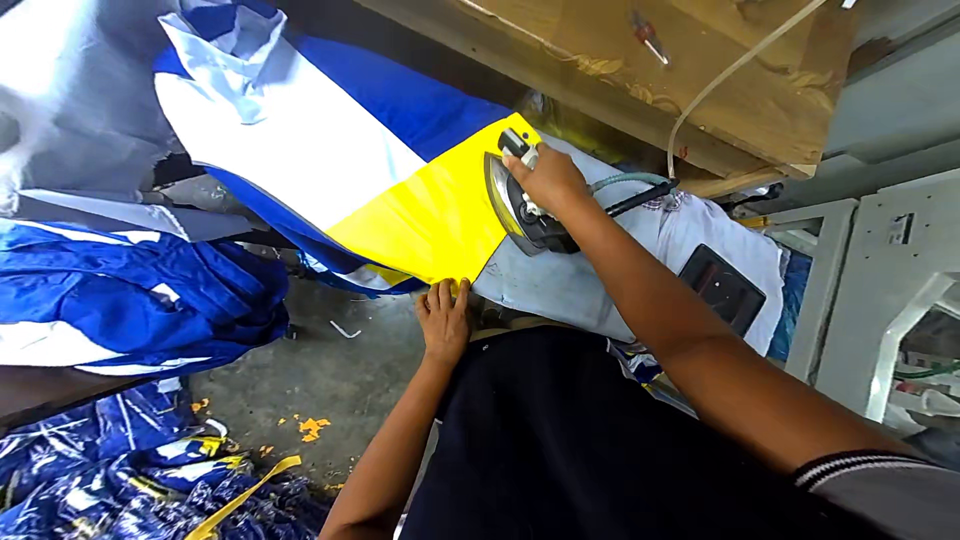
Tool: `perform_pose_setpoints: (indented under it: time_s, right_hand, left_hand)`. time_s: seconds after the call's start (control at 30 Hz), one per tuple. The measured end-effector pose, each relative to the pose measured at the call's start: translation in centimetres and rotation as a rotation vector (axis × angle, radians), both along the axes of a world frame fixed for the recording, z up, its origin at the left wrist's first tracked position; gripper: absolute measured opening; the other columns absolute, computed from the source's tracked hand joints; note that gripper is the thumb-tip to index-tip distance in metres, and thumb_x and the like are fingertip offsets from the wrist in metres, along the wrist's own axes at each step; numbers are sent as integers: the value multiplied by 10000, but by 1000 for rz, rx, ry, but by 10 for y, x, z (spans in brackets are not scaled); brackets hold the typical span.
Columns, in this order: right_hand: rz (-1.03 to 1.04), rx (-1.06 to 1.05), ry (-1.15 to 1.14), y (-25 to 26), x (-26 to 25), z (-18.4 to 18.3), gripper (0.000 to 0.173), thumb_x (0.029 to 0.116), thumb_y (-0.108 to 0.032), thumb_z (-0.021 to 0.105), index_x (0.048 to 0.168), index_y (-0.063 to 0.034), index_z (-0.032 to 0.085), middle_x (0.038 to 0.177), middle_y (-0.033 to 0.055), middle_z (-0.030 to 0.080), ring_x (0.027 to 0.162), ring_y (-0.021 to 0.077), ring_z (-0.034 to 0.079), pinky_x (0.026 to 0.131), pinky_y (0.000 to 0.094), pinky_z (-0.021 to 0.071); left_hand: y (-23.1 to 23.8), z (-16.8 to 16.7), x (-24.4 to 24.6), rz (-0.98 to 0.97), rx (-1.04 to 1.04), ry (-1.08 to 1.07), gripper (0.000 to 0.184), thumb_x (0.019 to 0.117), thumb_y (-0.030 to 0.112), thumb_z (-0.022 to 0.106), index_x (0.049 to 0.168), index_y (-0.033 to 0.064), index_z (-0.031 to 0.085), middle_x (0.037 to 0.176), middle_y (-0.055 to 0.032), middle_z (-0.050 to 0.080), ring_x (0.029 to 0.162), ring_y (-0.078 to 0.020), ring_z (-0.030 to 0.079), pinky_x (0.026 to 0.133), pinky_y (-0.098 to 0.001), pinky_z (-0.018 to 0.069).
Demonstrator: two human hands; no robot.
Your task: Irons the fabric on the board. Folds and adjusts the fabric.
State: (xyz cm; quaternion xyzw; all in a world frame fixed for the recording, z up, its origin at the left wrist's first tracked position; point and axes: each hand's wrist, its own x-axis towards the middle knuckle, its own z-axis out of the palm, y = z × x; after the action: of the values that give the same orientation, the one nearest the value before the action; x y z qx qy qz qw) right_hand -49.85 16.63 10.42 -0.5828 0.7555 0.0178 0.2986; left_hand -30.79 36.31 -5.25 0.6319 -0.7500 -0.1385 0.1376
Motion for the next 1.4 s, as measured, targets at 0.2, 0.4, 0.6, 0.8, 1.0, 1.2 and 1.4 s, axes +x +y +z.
perform_pose_setpoints:
  time_s: [0.2, 0.4, 0.6, 0.8, 1.0, 1.2, 1.4]
  right_hand:
    - [-122, -48, 31, 25, -37, -9, 716, 1033, -621, 472, 1374, 1, 565, 1182, 269, 675, 1111, 441, 665, 901, 645, 514]
    - [-246, -34, 62, 33, -43, -6, 712, 1042, -616, 458, 1353, 16, 563, 1196, 272, 666, 1131, 432, 656, 907, 625, 510]
    - [-248, -38, 11, 7, -20, -3, 725, 1054, -614, 421, 1347, 31, 574, 1268, 248, 650, 1198, 385, 639, 965, 582, 506]
    - [-252, -52, -7, 25, -30, -4, 741, 1055, -602, 432, 1378, 55, 547, 1286, 278, 638, 1212, 420, 628, 983, 614, 493]
    - [-212, -31, -38, 45, -56, 5, 721, 1045, -586, 488, 1321, 73, 589, 1248, 313, 633, 1180, 447, 618, 989, 639, 463]
    - [-54, -20, -19, 32, -7, -3, 693, 1023, -602, 520, 1359, 0, 593, 1178, 272, 678, 1106, 443, 663, 911, 655, 508]
    - [-12, -84, -72, -32, 35, -2, 646, 1036, -581, 502, 1359, -30, 605, 1262, 212, 671, 1190, 367, 649, 969, 592, 509]
  left_hand:
    - [-1, -12, 1, -63, 5, -11, 384, 958, 46, 584, 1335, 39, 659, 1452, -237, 563, 1363, -485, 493, 1060, -697, 350]
    - [-1, -18, -1, -27, -76, 2, 365, 939, 23, 589, 1289, 60, 687, 1416, -202, 605, 1324, -459, 540, 1038, -670, 384]
    - [-4, -21, 3, -41, -100, 27, 374, 923, 8, 593, 1282, 52, 688, 1409, -216, 604, 1314, -475, 539, 1028, -681, 380]
    - [-7, -15, 6, -65, -65, 41, 336, 950, 34, 600, 1272, 47, 693, 1387, -237, 612, 1305, -495, 542, 1039, -708, 369]
    - [-25, -3, 2, -76, -88, 92, 271, 910, -90, 603, 1127, 27, 715, 1190, -237, 674, 1150, -486, 614, 982, -710, 399]
    - [-16, 6, 2, -92, 26, 42, 332, 893, -41, 645, 1212, 36, 699, 1268, -230, 650, 1210, -463, 595, 1015, -698, 395]
    - [-17, 8, -2, -84, 93, -39, 542, 884, -41, 647, 1398, 130, 632, 1327, -261, 612, 1249, -492, 558, 1040, -720, 350]
